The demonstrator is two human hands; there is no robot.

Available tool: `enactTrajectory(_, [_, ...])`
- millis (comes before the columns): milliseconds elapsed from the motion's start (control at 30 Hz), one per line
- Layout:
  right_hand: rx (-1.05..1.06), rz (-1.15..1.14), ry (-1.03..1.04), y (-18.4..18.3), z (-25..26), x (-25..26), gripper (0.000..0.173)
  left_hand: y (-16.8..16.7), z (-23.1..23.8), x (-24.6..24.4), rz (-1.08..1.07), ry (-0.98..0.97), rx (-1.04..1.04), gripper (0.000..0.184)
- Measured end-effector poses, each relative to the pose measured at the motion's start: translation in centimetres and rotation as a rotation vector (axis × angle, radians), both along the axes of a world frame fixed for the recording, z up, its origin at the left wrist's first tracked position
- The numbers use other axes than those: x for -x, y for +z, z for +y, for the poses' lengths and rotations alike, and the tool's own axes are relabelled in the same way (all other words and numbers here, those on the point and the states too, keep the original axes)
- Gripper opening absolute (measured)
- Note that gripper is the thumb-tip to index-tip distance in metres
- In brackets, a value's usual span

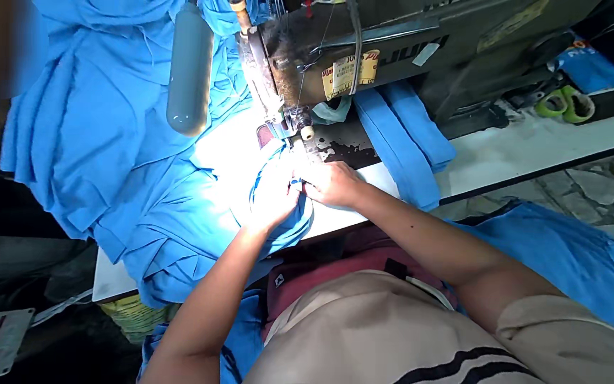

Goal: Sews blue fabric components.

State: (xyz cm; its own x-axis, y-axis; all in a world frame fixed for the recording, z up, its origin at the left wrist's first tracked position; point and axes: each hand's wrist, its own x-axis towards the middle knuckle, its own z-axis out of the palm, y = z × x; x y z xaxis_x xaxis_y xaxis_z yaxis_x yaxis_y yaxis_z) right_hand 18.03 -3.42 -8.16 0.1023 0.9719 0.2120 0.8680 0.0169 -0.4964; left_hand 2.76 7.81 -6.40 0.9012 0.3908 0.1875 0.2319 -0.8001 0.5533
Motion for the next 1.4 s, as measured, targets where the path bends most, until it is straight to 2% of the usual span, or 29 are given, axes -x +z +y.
enactTrajectory(67, [0.017,-0.012,-0.07,-0.2,-0.5,-0.3,0.03,-0.2,0.0,0.0,-0.008,0.011,-0.008,0.023])
enactTrajectory(133, [-0.053,0.014,-0.13,-0.4,-1.2,-0.6,0.027,-0.2,-0.1,0.1,-0.01,0.034,0.012,0.026])
enactTrajectory(200, [-0.193,0.113,-0.158,-0.4,-1.8,-0.3,0.038,0.2,-0.4,0.2,0.021,0.053,0.053,0.026])
enactTrajectory(267, [-0.261,0.211,-0.103,-0.5,-1.9,0.9,0.045,0.5,-0.9,0.4,0.08,0.067,0.101,0.025])
enactTrajectory(367, [-0.321,0.233,-0.006,-0.8,-1.8,2.7,0.018,1.5,-1.7,0.8,0.26,0.033,0.123,0.027])
enactTrajectory(433, [-0.339,0.232,0.027,-0.2,-2.8,3.2,0.012,0.7,-1.7,1.3,0.17,-0.061,0.049,0.023])
enactTrajectory(533, [-0.159,0.31,0.151,1.3,-5.7,3.6,0.008,-1.5,-1.2,1.9,-0.022,-0.115,-0.05,0.022])
enactTrajectory(600, [0.059,0.33,0.276,1.9,-7.0,3.5,0.017,-1.5,-1.3,2.0,0.005,-0.082,-0.06,0.027])
enactTrajectory(667, [0.097,0.306,0.294,1.9,-7.4,3.3,0.022,-1.2,-1.4,2.1,0.06,-0.053,-0.07,0.03])
enactTrajectory(767, [-0.153,0.161,0.111,0.6,-6.5,3.0,0.013,-1.1,-1.5,2.1,0.059,-0.089,-0.108,0.027])
enactTrajectory(800, [-0.192,0.088,0.059,0.3,-5.9,2.8,0.016,-1.1,-1.6,2.2,0.049,-0.105,-0.127,0.025])
enactTrajectory(867, [-0.118,-0.013,0.034,0.3,-5.0,2.8,0.035,-1.4,-1.6,2.3,0.027,-0.12,-0.189,0.022])
enactTrajectory(900, [-0.059,-0.049,0.048,0.4,-4.7,2.9,0.039,-1.5,-1.6,2.4,0.02,-0.123,-0.211,0.021])
enactTrajectory(1133, [-0.005,-0.183,0.179,-0.1,-4.4,2.5,0.033,-2.0,-1.2,2.5,-0.023,-0.138,-0.241,0.02])
enactTrajectory(1400, [0.012,-0.176,0.162,0.1,-4.3,2.7,0.037,-2.5,-0.7,2.3,-0.081,-0.149,-0.25,0.024])
